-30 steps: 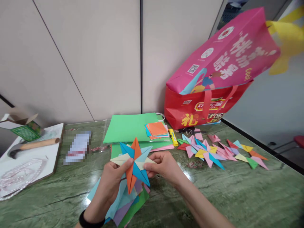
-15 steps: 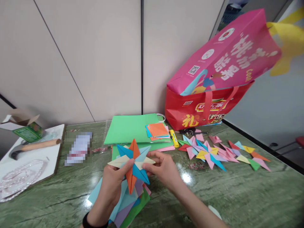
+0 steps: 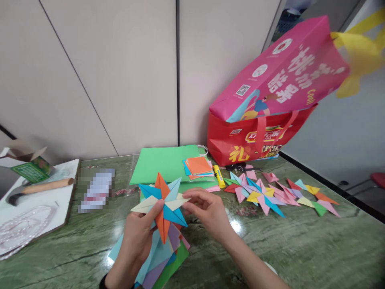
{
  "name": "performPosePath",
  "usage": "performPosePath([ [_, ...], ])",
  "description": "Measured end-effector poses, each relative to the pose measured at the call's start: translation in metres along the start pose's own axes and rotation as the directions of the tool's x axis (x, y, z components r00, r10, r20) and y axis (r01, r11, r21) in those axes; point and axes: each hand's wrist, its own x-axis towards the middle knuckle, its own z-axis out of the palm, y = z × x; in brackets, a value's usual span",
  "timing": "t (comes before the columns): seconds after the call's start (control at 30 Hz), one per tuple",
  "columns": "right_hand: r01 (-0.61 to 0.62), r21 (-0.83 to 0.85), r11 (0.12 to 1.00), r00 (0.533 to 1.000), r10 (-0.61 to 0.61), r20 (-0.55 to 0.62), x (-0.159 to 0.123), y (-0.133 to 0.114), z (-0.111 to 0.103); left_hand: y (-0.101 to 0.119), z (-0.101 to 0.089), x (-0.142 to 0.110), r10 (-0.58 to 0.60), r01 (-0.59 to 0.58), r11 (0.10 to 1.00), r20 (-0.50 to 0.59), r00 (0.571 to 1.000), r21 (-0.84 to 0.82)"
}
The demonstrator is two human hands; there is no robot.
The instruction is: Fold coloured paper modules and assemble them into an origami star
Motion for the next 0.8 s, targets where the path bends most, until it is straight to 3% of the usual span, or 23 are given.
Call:
performPosePath([
  [0.27,0.114,-0.17,0.979,0.981,-0.083,0.177,-0.007,-0.001,0.004,0.002,0.002,-0.001,0.071,-0.075,0.996,-0.094,0.993,-0.043],
  [0.43,0.143,-0.244,0.959,0.98,-0.103,0.168,-0.01,-0.002,0.007,0.002,0.002,-0.003,0.049,-0.052,0.998,-0.087,0.995,-0.038],
  [0.8,0.063,-0.002,0.998,0.984,-0.062,0.166,-0.002,-0.005,-0.003,0.005,-0.004,0.001,-0.012,0.012,1.0,0.003,1.0,0.001],
])
